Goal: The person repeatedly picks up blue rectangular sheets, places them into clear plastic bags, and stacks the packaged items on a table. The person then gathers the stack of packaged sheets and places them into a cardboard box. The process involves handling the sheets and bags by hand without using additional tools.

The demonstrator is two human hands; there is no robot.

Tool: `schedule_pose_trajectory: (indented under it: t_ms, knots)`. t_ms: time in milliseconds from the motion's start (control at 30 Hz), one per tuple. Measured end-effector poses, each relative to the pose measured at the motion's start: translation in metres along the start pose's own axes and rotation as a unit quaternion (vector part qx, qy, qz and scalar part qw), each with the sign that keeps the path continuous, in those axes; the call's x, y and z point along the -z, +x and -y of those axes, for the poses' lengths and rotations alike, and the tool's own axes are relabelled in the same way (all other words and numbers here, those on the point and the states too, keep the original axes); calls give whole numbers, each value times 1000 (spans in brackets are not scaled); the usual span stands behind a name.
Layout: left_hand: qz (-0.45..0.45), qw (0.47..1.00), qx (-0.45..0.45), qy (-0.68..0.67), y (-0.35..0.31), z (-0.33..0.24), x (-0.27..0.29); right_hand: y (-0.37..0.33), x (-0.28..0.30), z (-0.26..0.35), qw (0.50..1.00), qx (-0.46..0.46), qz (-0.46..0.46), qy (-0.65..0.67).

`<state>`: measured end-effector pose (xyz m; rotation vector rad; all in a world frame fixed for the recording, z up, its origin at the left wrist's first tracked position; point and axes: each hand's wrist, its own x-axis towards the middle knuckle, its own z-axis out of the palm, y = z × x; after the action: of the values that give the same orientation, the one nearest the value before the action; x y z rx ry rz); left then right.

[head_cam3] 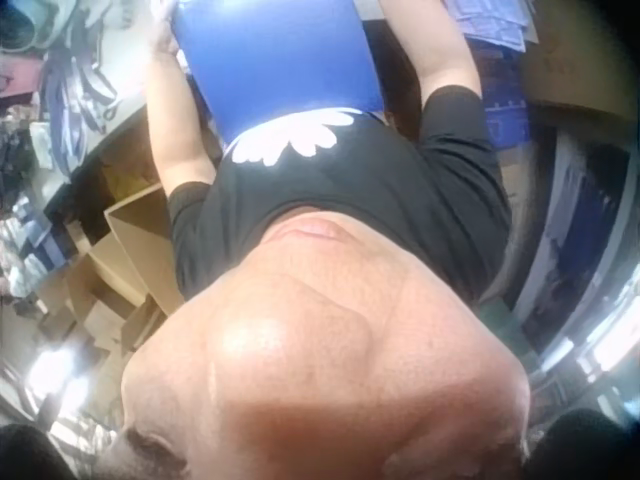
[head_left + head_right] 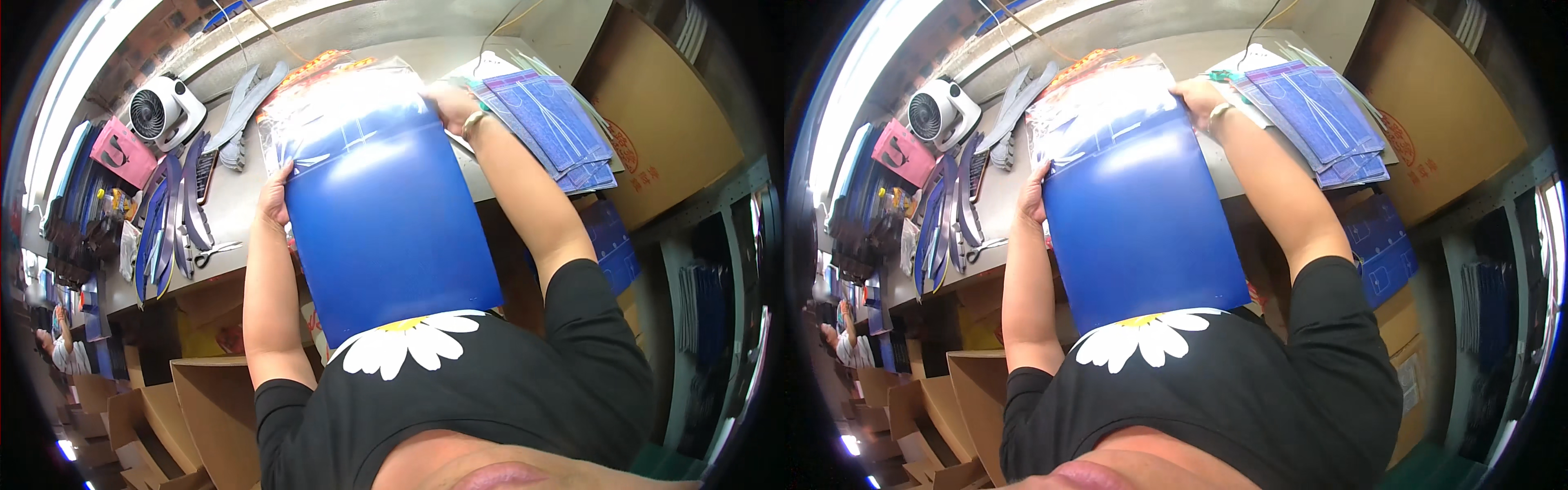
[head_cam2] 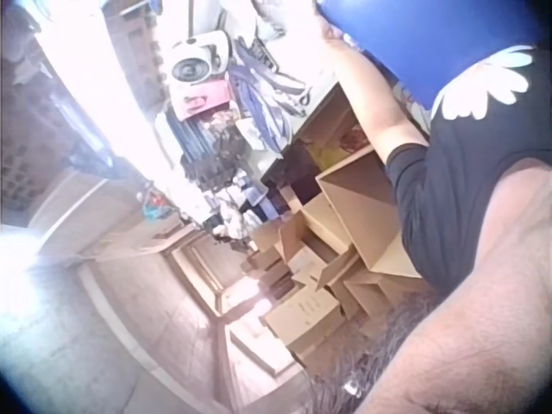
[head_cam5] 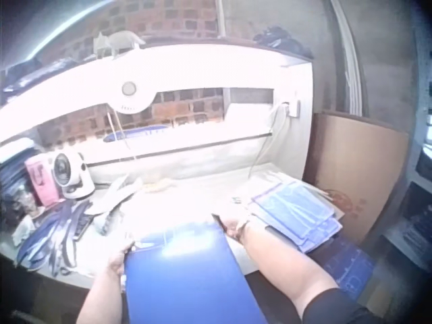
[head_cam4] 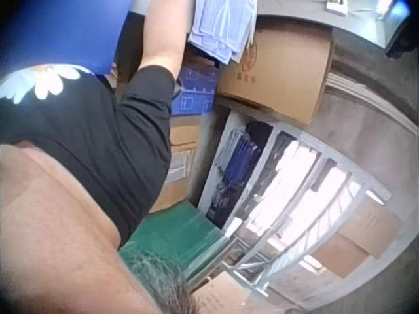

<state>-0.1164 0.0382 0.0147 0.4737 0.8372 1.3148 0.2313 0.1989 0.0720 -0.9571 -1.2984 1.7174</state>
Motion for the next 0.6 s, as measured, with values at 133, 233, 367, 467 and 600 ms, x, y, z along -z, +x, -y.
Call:
schedule_pose_trajectory:
  t_ms: [133, 233, 367, 467, 600]
  knots:
    - [-94, 991, -31, 93, -36, 23, -23, -42, -4, -51, 995, -46, -48, 68]
    - [-108, 985, -36, 131, -68, 34, -35, -67, 0, -78, 992, -68, -9, 101]
    - [-71, 988, 21, 137, -123, 51, -17, -128, 3, -84, 988, -127, 57, 67]
    - [-51, 988, 12, 146, -149, 67, -11, -165, 19, -77, 974, -161, 158, 28]
    - [-92, 993, 55, 44, -127, 58, -14, -142, -8, -66, 973, -145, 87, 156]
